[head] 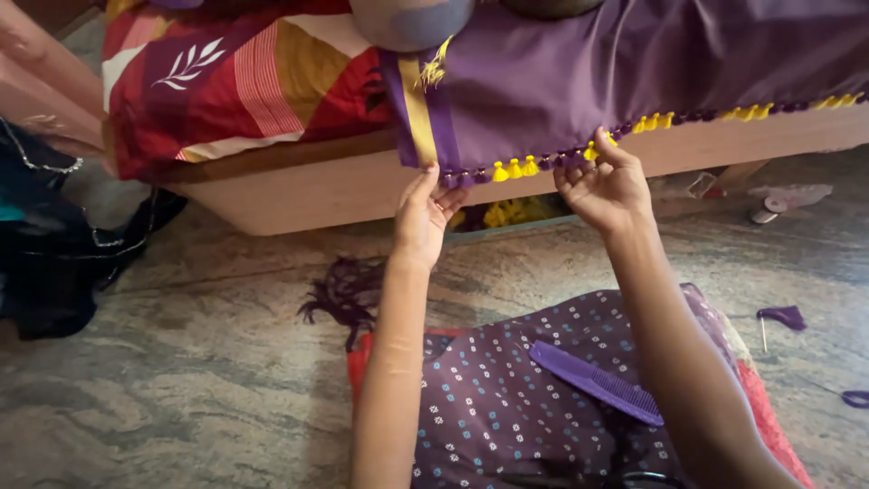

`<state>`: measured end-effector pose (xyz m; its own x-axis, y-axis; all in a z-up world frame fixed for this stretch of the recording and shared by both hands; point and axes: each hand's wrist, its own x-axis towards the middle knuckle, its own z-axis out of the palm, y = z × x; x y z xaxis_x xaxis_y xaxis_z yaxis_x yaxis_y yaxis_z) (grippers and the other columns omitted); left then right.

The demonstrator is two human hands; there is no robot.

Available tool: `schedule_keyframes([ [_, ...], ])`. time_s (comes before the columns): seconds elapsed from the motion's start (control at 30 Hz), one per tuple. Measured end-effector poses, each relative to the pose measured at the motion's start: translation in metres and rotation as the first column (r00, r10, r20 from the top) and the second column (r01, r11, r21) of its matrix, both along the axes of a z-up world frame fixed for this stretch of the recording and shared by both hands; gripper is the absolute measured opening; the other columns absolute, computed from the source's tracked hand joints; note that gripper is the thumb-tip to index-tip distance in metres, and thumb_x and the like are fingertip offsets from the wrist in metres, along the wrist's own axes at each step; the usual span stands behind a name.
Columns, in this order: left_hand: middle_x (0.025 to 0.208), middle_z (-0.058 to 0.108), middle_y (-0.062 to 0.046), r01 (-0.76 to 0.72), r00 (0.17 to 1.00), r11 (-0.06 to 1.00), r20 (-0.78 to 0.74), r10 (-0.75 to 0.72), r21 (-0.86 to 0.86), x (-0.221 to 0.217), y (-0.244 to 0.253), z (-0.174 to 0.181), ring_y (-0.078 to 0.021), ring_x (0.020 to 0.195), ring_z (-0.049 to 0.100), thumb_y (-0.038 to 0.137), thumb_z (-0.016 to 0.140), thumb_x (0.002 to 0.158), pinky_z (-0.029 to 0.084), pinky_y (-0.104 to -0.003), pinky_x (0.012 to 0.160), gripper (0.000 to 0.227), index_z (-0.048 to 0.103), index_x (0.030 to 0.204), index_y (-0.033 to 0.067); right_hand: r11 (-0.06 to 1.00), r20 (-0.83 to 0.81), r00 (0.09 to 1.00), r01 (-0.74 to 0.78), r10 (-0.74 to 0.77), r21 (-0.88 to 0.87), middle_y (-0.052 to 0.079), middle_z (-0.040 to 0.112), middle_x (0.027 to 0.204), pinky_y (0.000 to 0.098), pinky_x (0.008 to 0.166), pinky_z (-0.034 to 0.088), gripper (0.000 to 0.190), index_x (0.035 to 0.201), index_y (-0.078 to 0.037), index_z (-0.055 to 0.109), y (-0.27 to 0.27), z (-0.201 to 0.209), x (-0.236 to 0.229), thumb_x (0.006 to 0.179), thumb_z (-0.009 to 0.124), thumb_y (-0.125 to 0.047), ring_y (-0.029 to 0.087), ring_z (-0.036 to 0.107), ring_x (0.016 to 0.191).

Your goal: Creating and attaching yellow yarn tassels to the border of a purple cloth.

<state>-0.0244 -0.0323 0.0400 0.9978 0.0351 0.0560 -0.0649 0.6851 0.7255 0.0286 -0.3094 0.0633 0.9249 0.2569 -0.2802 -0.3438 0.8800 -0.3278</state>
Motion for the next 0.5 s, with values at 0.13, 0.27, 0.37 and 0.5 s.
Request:
schedule_keyframes([
  [0.13, 0.110, 0.074, -0.005, 0.011, 1.000, 0.999, -0.021, -0.012, -0.042, -0.015, 0.002, 0.022, -0.0214, 0.103, 0.070, 0.041, 0.059, 0.101, 0.055, -0.038, 0.092, 0.034, 0.066, 0.115, 0.0109, 1.000, 0.000, 1.000, -0.007, 0.007, 0.015, 0.005, 0.068, 0.096, 0.0408, 0.100, 0.053, 0.015, 0.102, -0.013, 0.066, -0.008, -0.015, 0.009, 0.096, 0.075, -0.024, 0.020, 0.063, 0.094],
  [0.27, 0.118, 0.067, -0.008, 0.169, 0.944, 0.941, 0.322, -0.070, -0.292, -0.023, 0.063, -0.002, -0.0243, 0.107, 0.064, 0.036, 0.049, 0.111, 0.053, -0.041, 0.097, 0.034, 0.061, 0.124, 0.0067, 0.941, -0.164, 0.983, 0.022, -0.082, -0.337, 0.013, 0.067, 0.107, 0.0414, 0.100, 0.057, 0.016, 0.107, -0.007, 0.066, -0.028, 0.010, -0.032, 0.096, 0.068, -0.018, 0.028, 0.065, 0.105],
  [0.37, 0.140, 0.065, -0.007, -0.114, 0.976, 0.967, 0.156, 0.152, -0.229, -0.079, 0.114, 0.013, -0.0230, 0.127, 0.064, 0.040, 0.053, 0.104, 0.054, -0.041, 0.107, 0.049, 0.056, 0.142, 0.0097, 0.887, -0.246, 0.969, -0.129, 0.017, -0.444, 0.014, 0.067, 0.107, 0.0415, 0.100, 0.057, 0.016, 0.108, -0.006, 0.065, -0.052, -0.008, -0.058, 0.097, 0.068, -0.018, 0.028, 0.065, 0.105],
  [0.5, 0.138, 0.068, -0.011, -0.417, 0.904, 0.903, -0.054, 0.423, 0.100, -0.174, 0.178, -0.060, -0.0227, 0.119, 0.069, 0.029, 0.057, 0.104, 0.055, -0.037, 0.103, 0.043, 0.060, 0.141, 0.0071, 0.757, -0.350, 0.908, -0.394, 0.232, -0.521, 0.014, 0.067, 0.108, 0.0416, 0.099, 0.057, 0.017, 0.109, -0.005, 0.065, -0.056, -0.025, -0.046, 0.098, 0.067, -0.018, 0.028, 0.065, 0.105],
])
